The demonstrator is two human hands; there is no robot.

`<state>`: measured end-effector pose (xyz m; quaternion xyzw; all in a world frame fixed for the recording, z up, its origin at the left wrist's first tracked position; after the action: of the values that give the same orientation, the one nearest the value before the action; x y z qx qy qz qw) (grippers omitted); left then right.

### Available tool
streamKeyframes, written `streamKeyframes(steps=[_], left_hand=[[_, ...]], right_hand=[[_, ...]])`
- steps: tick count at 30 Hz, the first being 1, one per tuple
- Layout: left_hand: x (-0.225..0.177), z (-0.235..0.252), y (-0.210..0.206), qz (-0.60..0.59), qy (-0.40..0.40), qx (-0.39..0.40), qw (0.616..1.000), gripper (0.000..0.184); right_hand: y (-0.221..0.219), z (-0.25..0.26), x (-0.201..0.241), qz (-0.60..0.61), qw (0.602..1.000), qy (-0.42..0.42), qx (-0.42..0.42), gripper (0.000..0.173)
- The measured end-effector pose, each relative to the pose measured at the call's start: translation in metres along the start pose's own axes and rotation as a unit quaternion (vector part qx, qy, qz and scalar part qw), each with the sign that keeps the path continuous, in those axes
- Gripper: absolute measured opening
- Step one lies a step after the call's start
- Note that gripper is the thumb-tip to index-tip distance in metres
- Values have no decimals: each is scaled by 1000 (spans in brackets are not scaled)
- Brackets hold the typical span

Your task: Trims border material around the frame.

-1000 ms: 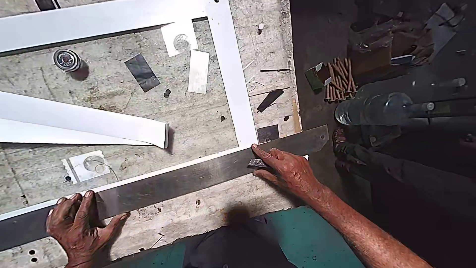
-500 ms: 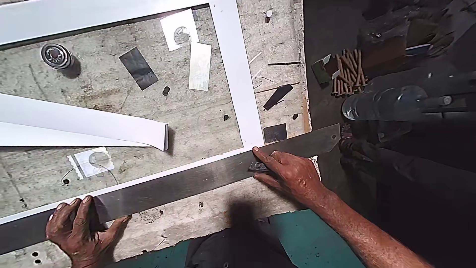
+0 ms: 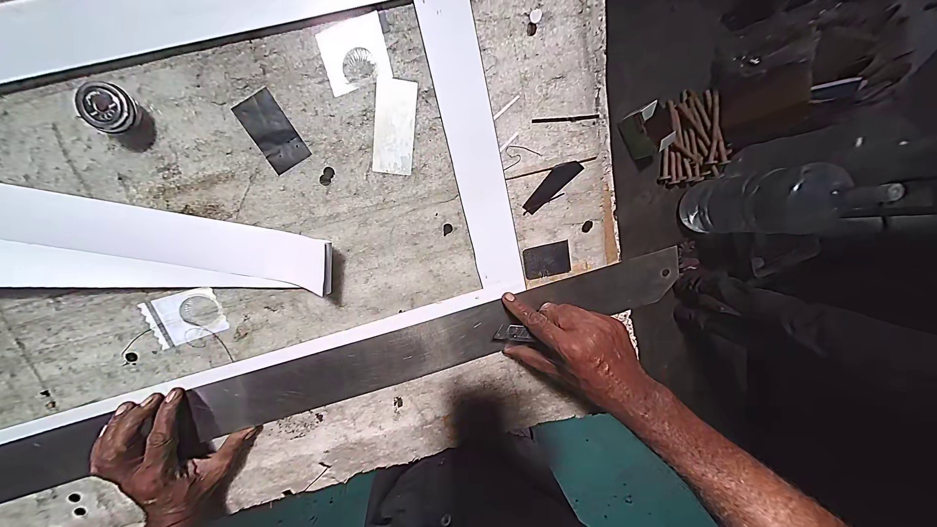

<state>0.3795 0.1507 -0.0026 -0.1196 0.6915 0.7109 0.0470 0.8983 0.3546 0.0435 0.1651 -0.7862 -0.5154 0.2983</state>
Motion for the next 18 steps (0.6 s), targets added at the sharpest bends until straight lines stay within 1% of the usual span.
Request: streamKeyframes(steps=[8,13,18], left_hand=[[1,-5,1,3,-7,2,1000,100],[-3,-5,2,3,-8,-9,1000,98],[-3,-5,0,2,-9,-11,1000,98]], right_hand=[[-4,-6,3,0,1000,-4,3,56],[-3,-8,4,8,1000,-8,4,56],[-4,-4,4,23,1000,-7,16,59]])
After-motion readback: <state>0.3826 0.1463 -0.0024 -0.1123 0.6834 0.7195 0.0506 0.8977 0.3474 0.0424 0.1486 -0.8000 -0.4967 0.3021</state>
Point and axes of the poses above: each hand's wrist, its own z-axis towards the middle knuckle, its own y-axis out of the back of the hand, x = y × z, the point moved 2 cm from there along z, towards the middle knuckle, and after that the axes turned 13 degrees about x, right-handed, at the moved point
